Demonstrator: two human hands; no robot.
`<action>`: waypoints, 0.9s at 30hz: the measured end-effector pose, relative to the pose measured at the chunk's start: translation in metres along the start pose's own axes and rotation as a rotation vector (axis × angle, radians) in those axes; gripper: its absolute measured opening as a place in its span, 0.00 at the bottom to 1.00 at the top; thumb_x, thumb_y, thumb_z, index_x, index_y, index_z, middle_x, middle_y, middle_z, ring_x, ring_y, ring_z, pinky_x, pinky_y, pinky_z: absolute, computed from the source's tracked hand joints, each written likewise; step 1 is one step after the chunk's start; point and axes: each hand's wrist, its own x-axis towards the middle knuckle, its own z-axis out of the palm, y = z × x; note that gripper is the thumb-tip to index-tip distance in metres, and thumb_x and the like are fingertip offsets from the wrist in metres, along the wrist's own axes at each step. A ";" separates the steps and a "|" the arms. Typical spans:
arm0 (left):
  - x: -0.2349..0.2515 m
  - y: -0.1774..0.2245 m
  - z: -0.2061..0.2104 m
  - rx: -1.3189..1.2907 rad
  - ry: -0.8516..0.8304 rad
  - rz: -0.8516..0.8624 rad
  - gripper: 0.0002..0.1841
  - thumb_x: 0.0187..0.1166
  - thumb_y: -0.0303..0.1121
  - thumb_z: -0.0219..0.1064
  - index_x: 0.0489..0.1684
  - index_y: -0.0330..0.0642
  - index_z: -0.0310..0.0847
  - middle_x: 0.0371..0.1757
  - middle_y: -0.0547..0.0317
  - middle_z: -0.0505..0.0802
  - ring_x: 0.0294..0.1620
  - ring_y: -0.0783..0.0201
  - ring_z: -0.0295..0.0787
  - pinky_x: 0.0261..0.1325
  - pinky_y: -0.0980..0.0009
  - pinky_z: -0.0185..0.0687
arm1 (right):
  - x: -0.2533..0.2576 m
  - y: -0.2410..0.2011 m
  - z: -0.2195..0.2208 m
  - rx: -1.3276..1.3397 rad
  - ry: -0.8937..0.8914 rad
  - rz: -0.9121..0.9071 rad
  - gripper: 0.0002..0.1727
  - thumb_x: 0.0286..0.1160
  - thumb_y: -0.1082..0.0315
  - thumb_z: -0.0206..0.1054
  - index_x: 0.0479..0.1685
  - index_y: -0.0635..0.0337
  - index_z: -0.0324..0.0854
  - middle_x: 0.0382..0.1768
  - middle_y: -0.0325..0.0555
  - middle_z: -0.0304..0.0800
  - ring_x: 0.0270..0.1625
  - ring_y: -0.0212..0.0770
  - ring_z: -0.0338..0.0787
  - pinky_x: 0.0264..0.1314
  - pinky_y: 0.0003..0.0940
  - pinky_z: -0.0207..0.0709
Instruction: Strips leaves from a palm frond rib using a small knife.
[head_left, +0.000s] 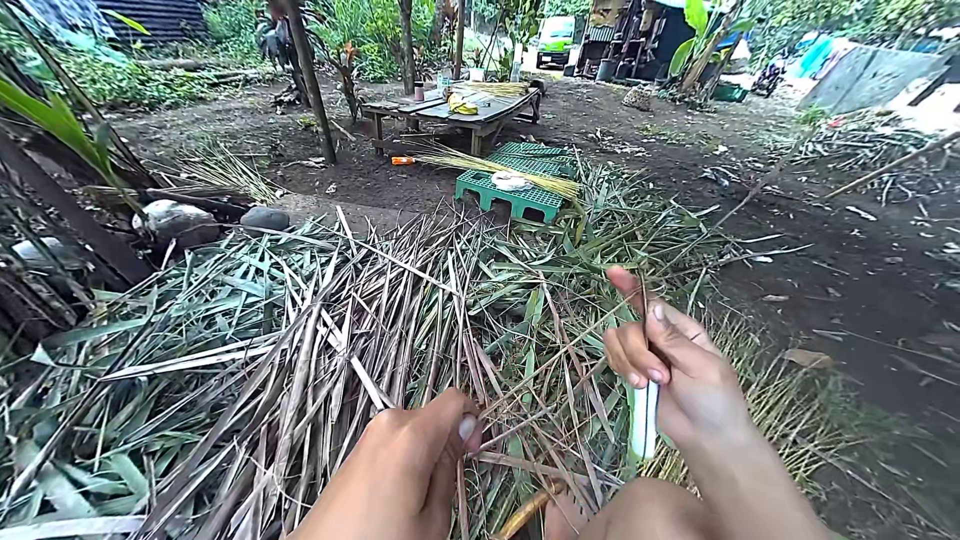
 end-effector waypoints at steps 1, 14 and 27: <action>0.000 0.000 0.000 0.011 -0.002 -0.008 0.13 0.85 0.28 0.52 0.35 0.37 0.83 0.13 0.65 0.75 0.12 0.75 0.66 0.17 0.80 0.61 | -0.002 0.001 0.000 0.007 -0.042 0.024 0.23 0.92 0.60 0.47 0.79 0.52 0.75 0.10 0.20 0.71 0.13 0.18 0.72 0.23 0.15 0.71; -0.003 -0.005 -0.019 0.071 -0.113 -0.090 0.14 0.87 0.28 0.52 0.39 0.36 0.85 0.15 0.62 0.78 0.14 0.71 0.70 0.19 0.72 0.63 | 0.006 -0.004 -0.022 0.044 0.118 -0.012 0.26 0.93 0.61 0.38 0.78 0.53 0.75 0.07 0.24 0.69 0.10 0.21 0.70 0.20 0.17 0.71; 0.017 -0.013 0.015 0.326 0.312 0.159 0.13 0.80 0.36 0.61 0.31 0.46 0.91 0.21 0.65 0.88 0.18 0.73 0.78 0.21 0.79 0.71 | -0.022 0.019 0.044 -0.109 -0.475 0.093 0.28 0.91 0.54 0.52 0.82 0.62 0.71 0.16 0.16 0.63 0.17 0.11 0.63 0.20 0.10 0.60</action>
